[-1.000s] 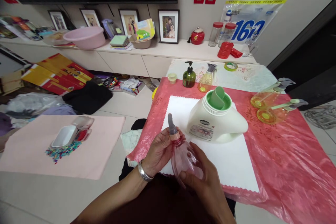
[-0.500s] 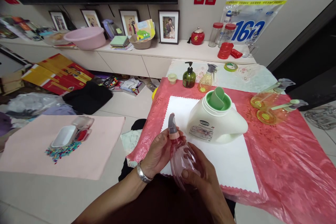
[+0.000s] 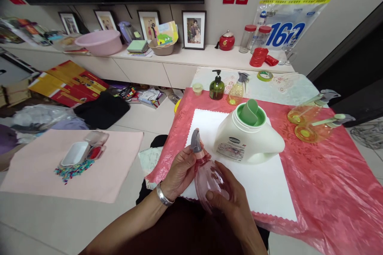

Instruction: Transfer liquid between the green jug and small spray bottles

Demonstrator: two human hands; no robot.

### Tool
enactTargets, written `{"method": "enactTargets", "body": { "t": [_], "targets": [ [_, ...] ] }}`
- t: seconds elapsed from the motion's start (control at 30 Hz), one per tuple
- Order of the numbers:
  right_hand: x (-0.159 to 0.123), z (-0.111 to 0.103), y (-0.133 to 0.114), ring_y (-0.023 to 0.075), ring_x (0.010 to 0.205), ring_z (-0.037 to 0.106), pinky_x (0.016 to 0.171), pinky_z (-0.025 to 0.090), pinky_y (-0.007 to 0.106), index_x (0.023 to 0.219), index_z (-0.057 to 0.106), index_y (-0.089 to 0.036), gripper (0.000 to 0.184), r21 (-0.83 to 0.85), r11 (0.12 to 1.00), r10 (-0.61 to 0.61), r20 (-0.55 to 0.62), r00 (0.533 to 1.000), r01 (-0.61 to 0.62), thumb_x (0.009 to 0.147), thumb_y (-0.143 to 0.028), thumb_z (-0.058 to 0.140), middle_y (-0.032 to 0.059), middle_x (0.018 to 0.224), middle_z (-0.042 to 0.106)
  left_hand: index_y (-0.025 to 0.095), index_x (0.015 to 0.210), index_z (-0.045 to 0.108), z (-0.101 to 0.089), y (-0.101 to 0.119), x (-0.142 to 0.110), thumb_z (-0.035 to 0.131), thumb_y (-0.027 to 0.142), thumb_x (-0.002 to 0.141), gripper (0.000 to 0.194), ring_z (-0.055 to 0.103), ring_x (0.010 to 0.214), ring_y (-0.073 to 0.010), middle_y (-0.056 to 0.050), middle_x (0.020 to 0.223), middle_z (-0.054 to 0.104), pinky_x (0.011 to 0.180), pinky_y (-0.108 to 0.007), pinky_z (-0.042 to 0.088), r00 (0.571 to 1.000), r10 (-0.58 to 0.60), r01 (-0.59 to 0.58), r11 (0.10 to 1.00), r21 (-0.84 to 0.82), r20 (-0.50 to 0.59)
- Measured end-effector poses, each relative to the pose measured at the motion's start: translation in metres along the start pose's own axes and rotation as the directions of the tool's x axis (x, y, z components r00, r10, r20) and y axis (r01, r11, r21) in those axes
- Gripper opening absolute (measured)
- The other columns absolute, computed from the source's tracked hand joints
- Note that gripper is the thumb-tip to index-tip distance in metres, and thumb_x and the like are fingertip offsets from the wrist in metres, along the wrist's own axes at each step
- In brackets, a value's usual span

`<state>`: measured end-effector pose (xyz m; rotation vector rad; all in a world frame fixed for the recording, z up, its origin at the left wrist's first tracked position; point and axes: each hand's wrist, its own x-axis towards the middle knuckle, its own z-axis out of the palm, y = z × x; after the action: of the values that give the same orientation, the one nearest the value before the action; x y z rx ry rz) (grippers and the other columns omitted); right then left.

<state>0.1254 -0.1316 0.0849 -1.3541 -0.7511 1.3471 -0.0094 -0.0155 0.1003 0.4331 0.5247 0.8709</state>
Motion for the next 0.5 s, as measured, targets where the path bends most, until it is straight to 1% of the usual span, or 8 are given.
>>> {"method": "enactTargets", "body": {
  "t": [0.1, 0.27, 0.4, 0.5],
  "targets": [
    [0.0001, -0.0002, 0.0002, 0.0324, 0.134, 0.038, 0.114, 0.034, 0.049, 0.144, 0.048, -0.023, 0.081, 0.019, 1.0, -0.001, 0.003, 1.0, 0.001, 0.074, -0.045, 0.081, 0.0104, 0.145, 0.039, 0.015, 0.096, 0.074, -0.0024, -0.0012, 0.0005, 0.09, 0.032, 0.064, 0.039, 0.065, 0.084, -0.0157, -0.004, 0.084, 0.073, 0.088, -0.031, 0.044, 1.0, 0.007, -0.007, 1.0, -0.005, -0.003],
    [0.0015, -0.0005, 0.0011, 0.0315, 0.134, 0.037, 0.114, 0.034, 0.048, 0.143, 0.048, -0.026, 0.079, 0.039, 0.999, -0.001, 0.009, 1.0, 0.001, 0.074, -0.043, 0.082, 0.0083, 0.145, 0.039, 0.015, 0.101, 0.073, -0.0054, -0.0025, 0.0002, 0.085, 0.033, 0.072, 0.036, 0.066, 0.089, -0.0168, -0.007, 0.093, 0.075, 0.088, -0.03, 0.045, 0.998, 0.036, -0.037, 0.999, 0.024, 0.055],
    [0.0035, -0.0009, 0.0014, 0.0315, 0.135, 0.037, 0.114, 0.034, 0.048, 0.143, 0.048, -0.026, 0.078, 0.037, 0.999, 0.003, 0.027, 1.0, -0.004, 0.075, -0.044, 0.081, 0.0085, 0.145, 0.039, 0.014, 0.098, 0.073, -0.003, -0.0029, -0.0015, 0.081, 0.032, 0.077, 0.029, 0.066, 0.09, -0.0174, -0.007, 0.093, 0.075, 0.09, -0.032, 0.046, 0.998, 0.046, -0.047, 0.999, 0.021, 0.036],
    [0.0039, -0.0007, 0.0014, 0.0325, 0.135, 0.036, 0.113, 0.034, 0.049, 0.143, 0.048, -0.024, 0.08, 0.03, 1.0, -0.001, 0.024, 1.0, 0.0, 0.074, -0.045, 0.081, 0.01, 0.145, 0.039, 0.015, 0.097, 0.072, 0.0, -0.0044, -0.0021, 0.084, 0.036, 0.072, 0.034, 0.066, 0.087, -0.017, -0.006, 0.095, 0.073, 0.087, -0.032, 0.048, 0.997, 0.071, -0.071, 0.997, 0.012, 0.018]
  ]
}}
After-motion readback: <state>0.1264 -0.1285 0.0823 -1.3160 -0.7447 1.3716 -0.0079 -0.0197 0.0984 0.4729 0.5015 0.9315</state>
